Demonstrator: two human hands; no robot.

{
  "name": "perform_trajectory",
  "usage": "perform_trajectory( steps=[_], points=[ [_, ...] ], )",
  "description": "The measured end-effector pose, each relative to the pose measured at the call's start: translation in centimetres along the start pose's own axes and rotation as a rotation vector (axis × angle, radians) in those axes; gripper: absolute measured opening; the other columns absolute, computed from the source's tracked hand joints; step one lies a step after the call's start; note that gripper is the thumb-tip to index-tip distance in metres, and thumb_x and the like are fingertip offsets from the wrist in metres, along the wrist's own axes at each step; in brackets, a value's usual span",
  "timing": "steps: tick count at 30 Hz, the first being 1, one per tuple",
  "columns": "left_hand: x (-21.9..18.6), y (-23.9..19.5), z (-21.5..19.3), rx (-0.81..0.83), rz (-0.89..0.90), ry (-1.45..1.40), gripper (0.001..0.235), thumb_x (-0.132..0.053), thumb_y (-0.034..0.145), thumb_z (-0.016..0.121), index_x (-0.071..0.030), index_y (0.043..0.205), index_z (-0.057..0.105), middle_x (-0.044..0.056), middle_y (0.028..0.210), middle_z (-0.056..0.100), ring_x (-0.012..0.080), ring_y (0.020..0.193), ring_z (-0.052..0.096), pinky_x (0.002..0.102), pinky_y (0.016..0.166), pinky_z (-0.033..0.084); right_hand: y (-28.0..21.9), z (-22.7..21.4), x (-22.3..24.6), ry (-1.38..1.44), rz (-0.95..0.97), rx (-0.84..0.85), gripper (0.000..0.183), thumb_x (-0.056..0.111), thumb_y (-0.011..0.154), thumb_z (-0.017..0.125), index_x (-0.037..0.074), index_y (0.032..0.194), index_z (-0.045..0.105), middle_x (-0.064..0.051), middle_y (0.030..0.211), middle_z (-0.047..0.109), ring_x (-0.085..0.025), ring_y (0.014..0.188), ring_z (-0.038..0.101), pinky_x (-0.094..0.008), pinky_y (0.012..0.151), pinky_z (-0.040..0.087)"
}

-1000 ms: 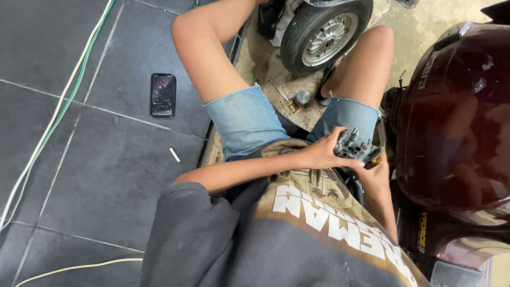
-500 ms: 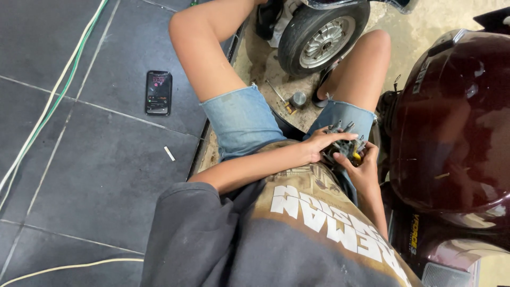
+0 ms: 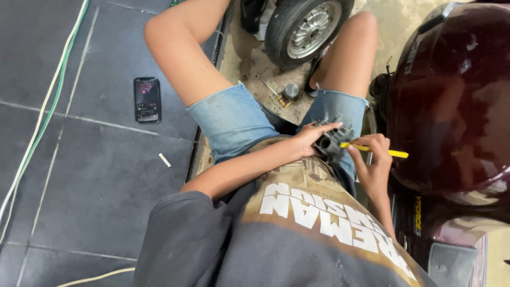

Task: Repairing a motorcycle carburetor using a small hand tool while sitting on the floor

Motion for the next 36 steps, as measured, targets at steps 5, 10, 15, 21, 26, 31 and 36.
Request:
perform_trajectory(
  steps=[5, 10, 15, 21, 26, 31, 36],
  points=[
    [-0.7, 0.3, -0.7, -0.014, -0.002, 0.029, 0.056, -0.023, 0.067, 0.099, -0.002, 0.106, 0.066, 0.024, 0.101, 0.066, 0.0411, 0.094, 0.068, 0.066, 0.067, 0.058, -1.0, 1.7, -0.1, -0.05, -0.031, -0.091, 0.014, 0.015, 0.092, 0.082, 0.013, 0.105, 0.077, -0.007, 0.094, 0.053, -0.028, 0.093, 0.052, -0.038, 0.088, 0.043],
    [-0.1, 2.0, -1.9, -0.031, 0.001, 0.104, 0.057, -0.026, 0.07, 0.099, -0.006, 0.111, 0.066, 0.023, 0.104, 0.068, 0.0417, 0.1, 0.068, 0.075, 0.073, 0.053, 0.4, 0.4, -1.8, -0.098, 0.032, -0.231, 0.01, 0.011, 0.097, 0.081, 0.013, 0.102, 0.073, -0.005, 0.089, 0.042, -0.027, 0.088, 0.048, -0.038, 0.088, 0.043],
    [1.0, 5.1, -4.6, -0.072, 0.032, 0.147, 0.046, -0.016, 0.078, 0.091, -0.008, 0.116, 0.066, 0.024, 0.108, 0.068, 0.047, 0.106, 0.067, 0.076, 0.075, 0.053, -0.3, 1.4, -2.2, -0.063, 0.059, -0.151, 0.011, 0.012, 0.093, 0.082, 0.011, 0.096, 0.071, -0.004, 0.083, 0.035, -0.03, 0.083, 0.047, -0.041, 0.086, 0.043],
    [0.5, 4.4, -4.0, -0.052, 0.061, 0.188, 0.042, -0.011, 0.083, 0.084, -0.011, 0.121, 0.068, 0.026, 0.117, 0.065, 0.05, 0.113, 0.062, 0.08, 0.078, 0.048, -1.4, 1.3, -2.8, -0.009, 0.117, -0.084, 0.011, 0.014, 0.089, 0.083, 0.012, 0.094, 0.074, -0.007, 0.081, 0.04, -0.031, 0.081, 0.051, -0.041, 0.084, 0.044],
    [0.4, 4.2, -4.2, -0.033, 0.07, 0.237, 0.044, -0.01, 0.083, 0.082, -0.011, 0.125, 0.067, 0.024, 0.12, 0.063, 0.0516, 0.112, 0.062, 0.077, 0.077, 0.051, 1.5, 0.3, -1.8, -0.102, 0.084, -0.269, 0.011, 0.006, 0.096, 0.08, 0.01, 0.1, 0.07, -0.005, 0.087, 0.038, -0.029, 0.086, 0.05, -0.039, 0.089, 0.043],
    [0.6, 4.9, -3.2, 0.006, 0.127, 0.291, 0.041, -0.005, 0.08, 0.08, -0.009, 0.12, 0.07, 0.024, 0.112, 0.066, 0.0452, 0.101, 0.067, 0.063, 0.068, 0.059, -0.5, -0.3, -2.8, -0.059, 0.154, -0.331, 0.01, 0.008, 0.099, 0.078, 0.012, 0.104, 0.071, -0.004, 0.087, 0.041, -0.025, 0.086, 0.053, -0.037, 0.084, 0.043],
    [-0.9, 2.5, -1.9, 0.008, 0.143, 0.339, 0.042, -0.005, 0.078, 0.079, -0.011, 0.118, 0.071, 0.023, 0.11, 0.068, 0.0434, 0.097, 0.069, 0.061, 0.066, 0.061, -2.4, -0.8, -1.9, -0.069, 0.069, -0.272, 0.006, 0.006, 0.1, 0.075, 0.011, 0.102, 0.072, 0.001, 0.085, 0.037, -0.022, 0.079, 0.047, -0.034, 0.082, 0.039]
  ],
)
Point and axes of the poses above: each hand's wrist, its own y-axis towards the middle knuckle, its own z-axis out of the palm, x = y × z, the point moved 8 cm from there along y, towards the middle knuckle
